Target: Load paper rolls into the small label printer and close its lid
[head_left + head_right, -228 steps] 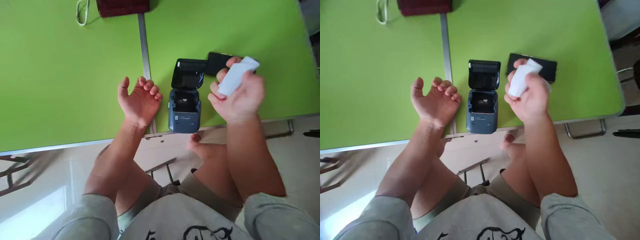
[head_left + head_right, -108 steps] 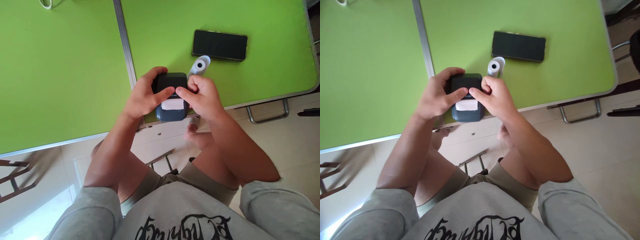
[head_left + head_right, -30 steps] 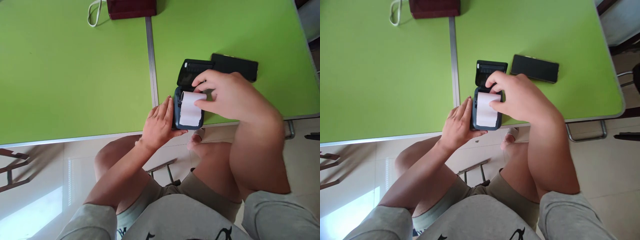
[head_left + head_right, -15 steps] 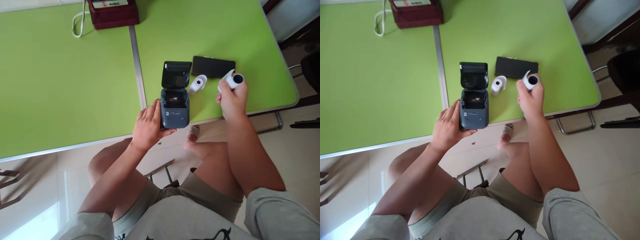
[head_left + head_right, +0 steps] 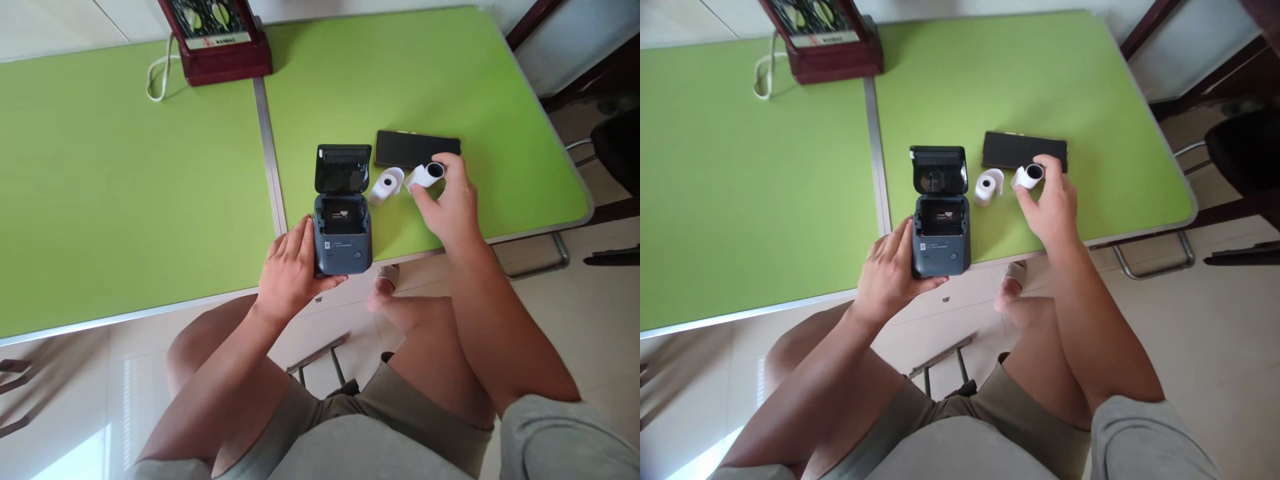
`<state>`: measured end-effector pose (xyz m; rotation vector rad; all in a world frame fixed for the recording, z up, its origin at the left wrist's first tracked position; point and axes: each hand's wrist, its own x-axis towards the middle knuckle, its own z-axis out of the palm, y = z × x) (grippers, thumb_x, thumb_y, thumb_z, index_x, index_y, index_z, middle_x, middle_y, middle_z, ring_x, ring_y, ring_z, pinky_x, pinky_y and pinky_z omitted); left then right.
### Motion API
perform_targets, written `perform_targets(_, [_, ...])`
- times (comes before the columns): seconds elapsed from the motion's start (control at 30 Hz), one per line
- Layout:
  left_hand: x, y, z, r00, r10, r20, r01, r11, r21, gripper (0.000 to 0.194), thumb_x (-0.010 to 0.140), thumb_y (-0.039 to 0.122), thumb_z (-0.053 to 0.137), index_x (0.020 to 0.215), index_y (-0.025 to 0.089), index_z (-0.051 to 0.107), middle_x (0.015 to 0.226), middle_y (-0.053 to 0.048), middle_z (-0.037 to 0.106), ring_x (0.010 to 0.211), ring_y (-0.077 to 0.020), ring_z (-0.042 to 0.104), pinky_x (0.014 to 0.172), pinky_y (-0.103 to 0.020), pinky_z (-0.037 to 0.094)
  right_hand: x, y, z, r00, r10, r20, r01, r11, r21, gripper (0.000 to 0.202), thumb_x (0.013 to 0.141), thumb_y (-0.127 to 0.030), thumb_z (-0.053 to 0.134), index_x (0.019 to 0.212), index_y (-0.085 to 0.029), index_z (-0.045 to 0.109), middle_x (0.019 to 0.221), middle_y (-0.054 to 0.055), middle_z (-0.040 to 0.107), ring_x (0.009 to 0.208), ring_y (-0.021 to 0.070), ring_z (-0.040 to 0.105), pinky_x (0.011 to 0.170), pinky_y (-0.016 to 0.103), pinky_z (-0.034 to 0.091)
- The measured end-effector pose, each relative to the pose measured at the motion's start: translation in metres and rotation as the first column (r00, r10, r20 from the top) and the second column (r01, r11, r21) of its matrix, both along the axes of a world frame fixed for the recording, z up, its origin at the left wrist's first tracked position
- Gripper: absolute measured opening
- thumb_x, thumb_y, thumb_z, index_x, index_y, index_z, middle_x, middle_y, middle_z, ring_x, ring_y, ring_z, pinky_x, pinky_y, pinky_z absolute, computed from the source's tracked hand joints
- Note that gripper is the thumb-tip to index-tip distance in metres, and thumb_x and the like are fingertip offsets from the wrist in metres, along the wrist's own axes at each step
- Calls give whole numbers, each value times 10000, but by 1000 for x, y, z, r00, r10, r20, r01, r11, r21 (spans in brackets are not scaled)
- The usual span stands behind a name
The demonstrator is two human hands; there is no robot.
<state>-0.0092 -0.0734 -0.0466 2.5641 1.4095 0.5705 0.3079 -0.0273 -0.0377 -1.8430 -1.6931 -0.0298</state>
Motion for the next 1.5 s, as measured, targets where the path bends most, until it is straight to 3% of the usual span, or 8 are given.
perform_targets(0.1, [0,-1,1,999,-8,-31,8,1000,-11,1163,877,946,376,1610,44,401,1563,-284,563,1407,-392,611,1133,-504,512,-20,-9,21,998,36,46,-41,992,121,528,835,-298,673,1351,-241,572,1333,202,673,1291,384,630,1127,572,502])
perform_targets(0.23, [1,-2,1,999,-16,-40,16,1000,-1,1127,906,909,404,1595,17,406,1567,-299,551,1418,-400,601,1142,-500,499,-50,-12,37,972,211,100,-213,977,2,493,920,-241,565,1410,-290,549,1445,176,595,1410,366,556,1170,562,477])
perform_targets(0.4, [2,-2,2,998,-9,-63,10,1000,19,1151,894,925,393,1583,2,408,1544,-306,568,1403,-389,612,1139,-479,497,-58,0,14,951,306,48,-302,951,-68,689,866,-210,639,1514,-259,412,1507,176,517,1467,389,486,1167,630,465])
perform_targets(0.57, [2,-2,2,998,-16,-60,17,1000,26,1126,894,886,493,1598,13,393,1543,-300,572,1400,-388,613,1142,-481,498,-50,6,-5,975,218,-46,-220,974,-60,687,887,-267,669,1511,-286,380,1374,162,586,1313,406,595,1101,677,496])
perform_targets(0.87, [3,-2,0,999,-23,-46,27,994,105,1115,925,900,369,1540,-27,446,1483,-310,616,1363,-372,642,1106,-468,518,-44,6,-23,979,202,-38,-196,974,117,598,813,-193,754,1355,-267,513,1188,115,626,961,289,676,848,535,621])
perform_targets(1.13, [2,-3,2,997,-29,-71,33,997,64,1119,919,884,437,1553,-38,426,1520,-318,584,1393,-375,618,1133,-474,511,-48,14,-21,976,217,-9,-213,964,158,392,774,-138,806,1125,-243,665,1056,105,630,933,269,655,805,473,616])
perform_targets(1.27, [2,-3,3,997,-30,-72,32,999,32,1129,901,883,486,1576,-18,408,1539,-308,572,1400,-379,611,1141,-490,510,-45,8,-15,971,230,-61,-220,967,131,365,825,-193,765,1158,-268,636,1106,103,631,976,291,656,818,499,607])
perform_targets(1.5, [2,-2,2,998,-21,-65,25,997,66,1079,945,871,394,1542,-27,445,1510,-311,596,1384,-374,628,1119,-480,520,-45,-6,-12,968,232,-92,-222,969,104,405,858,-266,759,1229,-284,599,1169,115,663,1043,321,670,875,526,592])
